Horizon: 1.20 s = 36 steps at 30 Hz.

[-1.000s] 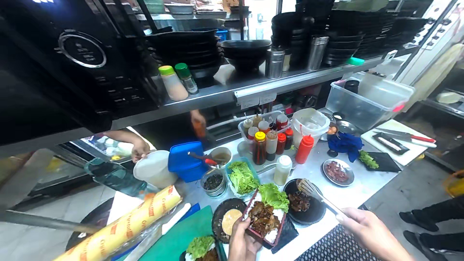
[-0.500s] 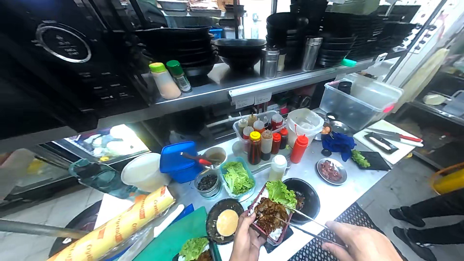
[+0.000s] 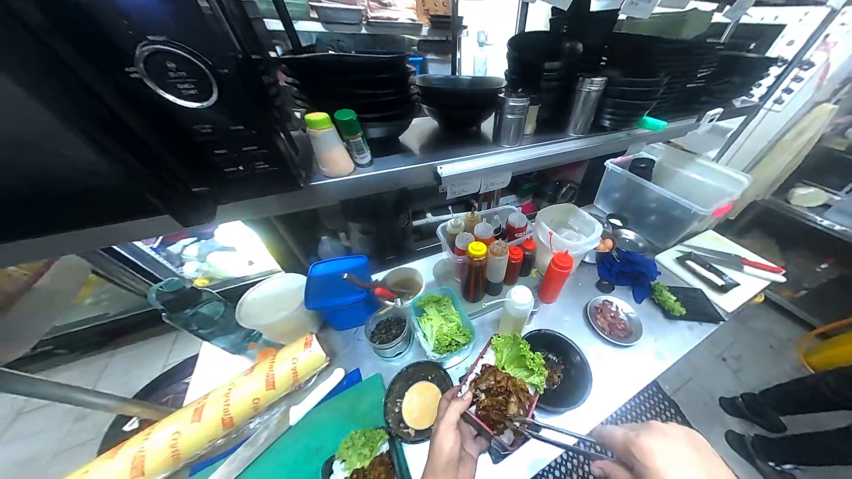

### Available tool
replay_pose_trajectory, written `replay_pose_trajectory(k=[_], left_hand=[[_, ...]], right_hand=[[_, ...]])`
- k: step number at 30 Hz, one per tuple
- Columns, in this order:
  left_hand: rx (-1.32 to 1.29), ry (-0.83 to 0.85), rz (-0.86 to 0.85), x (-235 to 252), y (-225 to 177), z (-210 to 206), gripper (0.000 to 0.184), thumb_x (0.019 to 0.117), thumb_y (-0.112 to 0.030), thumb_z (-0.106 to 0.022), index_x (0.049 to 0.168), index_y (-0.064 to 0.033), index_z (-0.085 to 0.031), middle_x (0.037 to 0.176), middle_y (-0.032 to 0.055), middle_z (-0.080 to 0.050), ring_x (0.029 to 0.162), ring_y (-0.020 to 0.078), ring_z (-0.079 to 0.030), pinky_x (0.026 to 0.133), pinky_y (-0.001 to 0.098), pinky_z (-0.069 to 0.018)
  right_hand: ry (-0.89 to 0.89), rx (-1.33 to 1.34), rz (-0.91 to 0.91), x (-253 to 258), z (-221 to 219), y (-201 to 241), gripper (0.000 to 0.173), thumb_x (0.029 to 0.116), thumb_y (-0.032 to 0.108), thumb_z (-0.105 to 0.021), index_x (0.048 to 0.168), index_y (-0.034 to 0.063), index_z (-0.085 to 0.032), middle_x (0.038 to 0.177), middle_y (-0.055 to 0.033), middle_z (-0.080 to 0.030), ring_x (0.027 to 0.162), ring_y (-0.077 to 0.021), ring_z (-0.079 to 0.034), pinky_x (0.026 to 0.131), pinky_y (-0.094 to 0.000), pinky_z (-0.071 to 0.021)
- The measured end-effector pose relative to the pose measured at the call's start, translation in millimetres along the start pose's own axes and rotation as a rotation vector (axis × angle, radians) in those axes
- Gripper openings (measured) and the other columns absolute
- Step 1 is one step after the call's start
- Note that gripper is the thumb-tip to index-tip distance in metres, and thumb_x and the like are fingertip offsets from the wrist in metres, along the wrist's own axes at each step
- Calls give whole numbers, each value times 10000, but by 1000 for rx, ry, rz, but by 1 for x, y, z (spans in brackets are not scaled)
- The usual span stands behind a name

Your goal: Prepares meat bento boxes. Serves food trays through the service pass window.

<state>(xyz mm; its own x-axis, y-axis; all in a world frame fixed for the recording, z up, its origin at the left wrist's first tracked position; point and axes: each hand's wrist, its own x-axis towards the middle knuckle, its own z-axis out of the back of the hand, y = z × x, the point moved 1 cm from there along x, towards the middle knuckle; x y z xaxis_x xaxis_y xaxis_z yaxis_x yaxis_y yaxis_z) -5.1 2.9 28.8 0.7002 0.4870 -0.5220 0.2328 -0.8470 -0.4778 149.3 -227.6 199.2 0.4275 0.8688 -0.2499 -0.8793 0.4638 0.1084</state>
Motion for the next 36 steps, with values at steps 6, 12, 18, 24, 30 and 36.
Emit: replay_pose_trajectory(k=[6, 12, 18, 24, 30, 36], left_hand=[[3, 13, -14, 0, 0, 1, 567, 996, -261, -587, 1499, -158, -345, 1297, 272, -617, 1114, 455, -652, 866, 636, -561], [-38, 24, -12, -1, -1, 6, 549, 1015, -269, -545, 1524, -187, -355, 1325, 256, -615, 1152, 450, -640, 891, 651, -546], [-99, -34, -24, -6, -11, 15, 508, 1026, -318, -493, 1514, -214, -397, 1353, 240, -605, 1184, 445, -626, 918, 670, -523], [-122, -77, -40, -11, -20, 17, 475, 1040, -355, -463, 1491, -213, -414, 1324, 236, -620, 1156, 435, -643, 900, 661, -534], [-109, -124, -39, -17, -18, 21, 441, 1027, -368, -479, 1404, -139, -483, 1272, 239, -644, 1119, 428, -658, 888, 650, -541], [-70, -156, -69, -19, -12, 25, 473, 1043, -341, -451, 1488, -184, -416, 1299, 216, -629, 1136, 407, -649, 897, 644, -538]], right_hand=[[-82, 1, 47, 9, -4, 10, 453, 1017, 610, -483, 982, 220, -710, 757, -32, -698, 695, -260, -705, 546, -520, -541], [-70, 57, -24, 2, 4, -11, 459, 998, 655, -488, 1010, 258, -719, 758, -11, -699, 707, -242, -700, 579, -542, -546], [-19, 162, -418, 34, -36, -78, 542, 906, 754, -528, 1064, 274, -723, 839, -17, -715, 820, -248, -707, 712, -565, -574], [187, 206, -629, 86, -147, -105, 580, 885, 678, -608, 1139, 167, -712, 1027, -133, -742, 994, -367, -718, 812, -645, -564], [85, 139, -636, 89, -158, -101, 440, 971, 609, -522, 1074, 235, -730, 982, -70, -757, 967, -306, -734, 777, -578, -583], [154, 196, -598, 87, -161, -99, 579, 912, 722, -527, 1135, 225, -724, 1014, -92, -753, 982, -329, -730, 801, -615, -579]])
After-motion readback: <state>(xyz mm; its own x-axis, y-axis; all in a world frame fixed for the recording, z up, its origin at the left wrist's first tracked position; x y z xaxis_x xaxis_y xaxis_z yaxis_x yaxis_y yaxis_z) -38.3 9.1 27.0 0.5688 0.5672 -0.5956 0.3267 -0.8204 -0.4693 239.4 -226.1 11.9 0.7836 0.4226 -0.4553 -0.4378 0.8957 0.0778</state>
